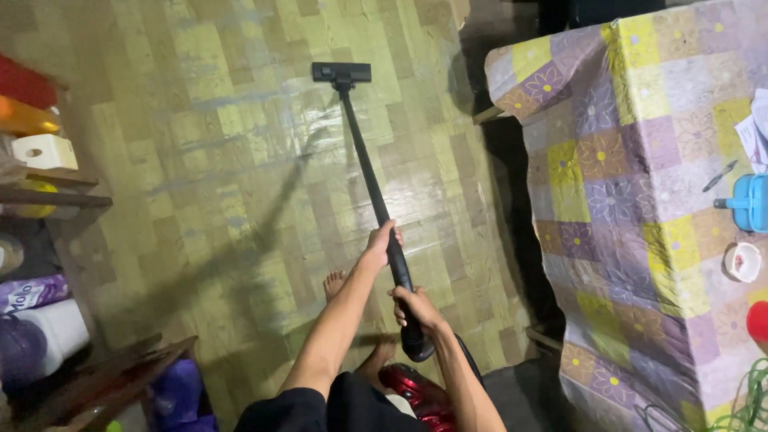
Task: The person vacuums a tiled floor using a red canister vacuum cleaner with a long wand and floor head. They move the vacuum back and forth across the floor near a table and a shelving unit.
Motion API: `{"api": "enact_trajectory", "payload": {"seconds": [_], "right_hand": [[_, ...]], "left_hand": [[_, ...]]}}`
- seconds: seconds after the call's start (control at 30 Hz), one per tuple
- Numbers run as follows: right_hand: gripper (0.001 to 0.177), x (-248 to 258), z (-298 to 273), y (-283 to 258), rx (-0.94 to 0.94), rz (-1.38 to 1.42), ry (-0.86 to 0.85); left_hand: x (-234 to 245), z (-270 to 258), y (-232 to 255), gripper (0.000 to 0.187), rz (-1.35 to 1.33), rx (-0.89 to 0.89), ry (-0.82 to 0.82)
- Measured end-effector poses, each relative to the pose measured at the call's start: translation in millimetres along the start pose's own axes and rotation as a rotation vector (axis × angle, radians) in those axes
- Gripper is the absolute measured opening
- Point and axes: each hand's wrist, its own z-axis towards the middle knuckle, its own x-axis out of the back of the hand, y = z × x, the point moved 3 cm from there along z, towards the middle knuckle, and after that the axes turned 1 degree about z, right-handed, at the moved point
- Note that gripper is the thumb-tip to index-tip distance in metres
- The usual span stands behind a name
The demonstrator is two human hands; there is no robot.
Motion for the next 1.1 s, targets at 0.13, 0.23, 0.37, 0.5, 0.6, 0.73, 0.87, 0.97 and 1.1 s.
{"api": "enact_trajectory", "payload": {"seconds": [0.13,0.23,0.37,0.5,0.6,0.73,0.87,0.97,1.1], "right_hand": [[0.025,-1.6,9.5,16.9,-0.027,0.064,0.008],[0.025,1.4,9.5,30.6,-0.002,0.028,0.028],[0.028,2.3,-19.2,37.8,0.004,-0.044,0.097],[0.028,12.7,-42.2,63.9,-0.008,-0.017,0.092],[0.028,24.9,-68.9,79.2,0.007,-0.023,0.079],[0.03,60.4,-103.7,108.5,-0.05,-0.147,-0.003],[0.032,91.9,-137.2,140.2,0.001,-0.45,0.089],[0.031,113.8,-151.9,167.7,0.149,-0.687,0.199],[0.037,112.6,-176.0,186.8,0.238,-0.806,0.203]], "left_hand": [[11.3,21.4,-16.1,0.023,0.048,-0.055,0.044],[18.5,4.0,-18.1,0.02,0.012,-0.039,0.035],[25.7,-46.5,-21.8,0.017,-0.147,0.048,-0.045],[36.2,-69.9,-48.0,0.016,-0.26,0.128,-0.12],[43.3,-85.8,-77.6,0.017,-0.279,0.154,-0.137],[47.0,-128.7,-129.2,0.016,-0.213,0.099,-0.012],[61.1,-160.5,-189.8,0.017,-0.169,0.09,0.003],[61.1,-180.0,-215.0,0.019,-0.187,0.058,0.042],[65.9,-191.5,-232.9,0.026,-0.141,0.041,0.122]]}}
